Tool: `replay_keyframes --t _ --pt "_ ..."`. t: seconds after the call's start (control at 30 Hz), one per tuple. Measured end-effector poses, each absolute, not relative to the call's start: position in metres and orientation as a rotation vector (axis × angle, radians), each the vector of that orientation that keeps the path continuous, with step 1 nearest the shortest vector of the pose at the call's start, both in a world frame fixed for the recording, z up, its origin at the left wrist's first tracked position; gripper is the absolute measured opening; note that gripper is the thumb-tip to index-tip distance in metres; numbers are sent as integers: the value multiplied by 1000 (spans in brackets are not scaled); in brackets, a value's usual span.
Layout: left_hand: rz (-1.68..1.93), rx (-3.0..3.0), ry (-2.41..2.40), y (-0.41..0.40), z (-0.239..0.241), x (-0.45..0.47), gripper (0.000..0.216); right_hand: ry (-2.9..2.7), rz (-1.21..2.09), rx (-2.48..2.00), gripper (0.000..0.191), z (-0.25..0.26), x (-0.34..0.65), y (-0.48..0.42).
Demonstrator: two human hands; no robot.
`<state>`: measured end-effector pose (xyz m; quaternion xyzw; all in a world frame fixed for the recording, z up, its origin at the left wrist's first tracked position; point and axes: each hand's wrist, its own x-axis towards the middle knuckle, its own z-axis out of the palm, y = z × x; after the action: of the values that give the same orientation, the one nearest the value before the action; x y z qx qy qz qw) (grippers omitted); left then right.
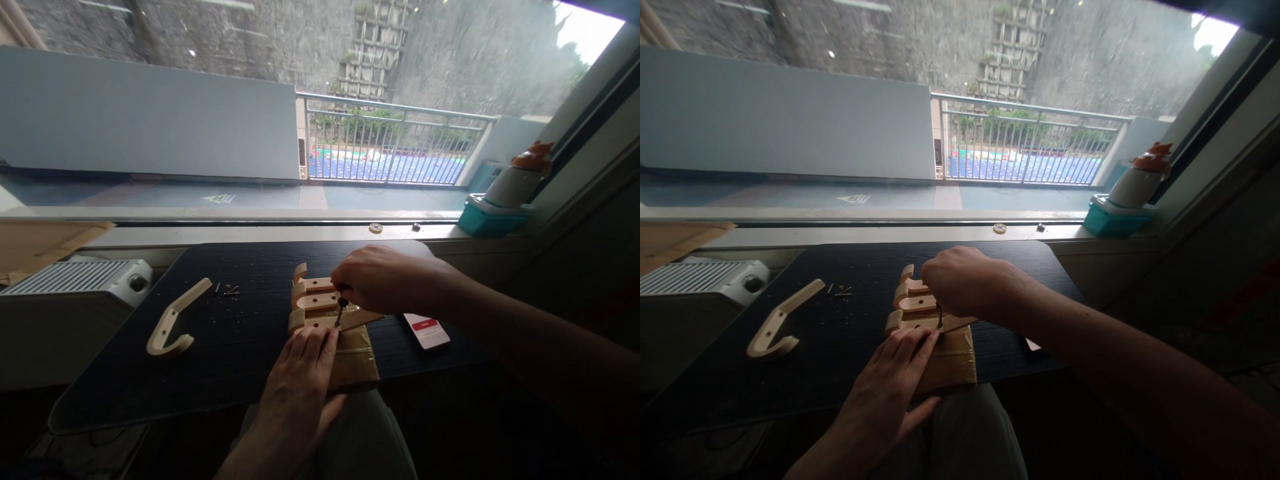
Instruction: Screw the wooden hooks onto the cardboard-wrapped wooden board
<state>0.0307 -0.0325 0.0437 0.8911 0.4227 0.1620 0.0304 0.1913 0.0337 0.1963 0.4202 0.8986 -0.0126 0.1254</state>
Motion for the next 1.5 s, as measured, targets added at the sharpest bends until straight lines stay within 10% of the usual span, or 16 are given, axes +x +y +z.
replay_keyframes --t 1.5 --pt "493 2720 1314 -34 48 31 70 2585 -28 1171 17 208 187 24"
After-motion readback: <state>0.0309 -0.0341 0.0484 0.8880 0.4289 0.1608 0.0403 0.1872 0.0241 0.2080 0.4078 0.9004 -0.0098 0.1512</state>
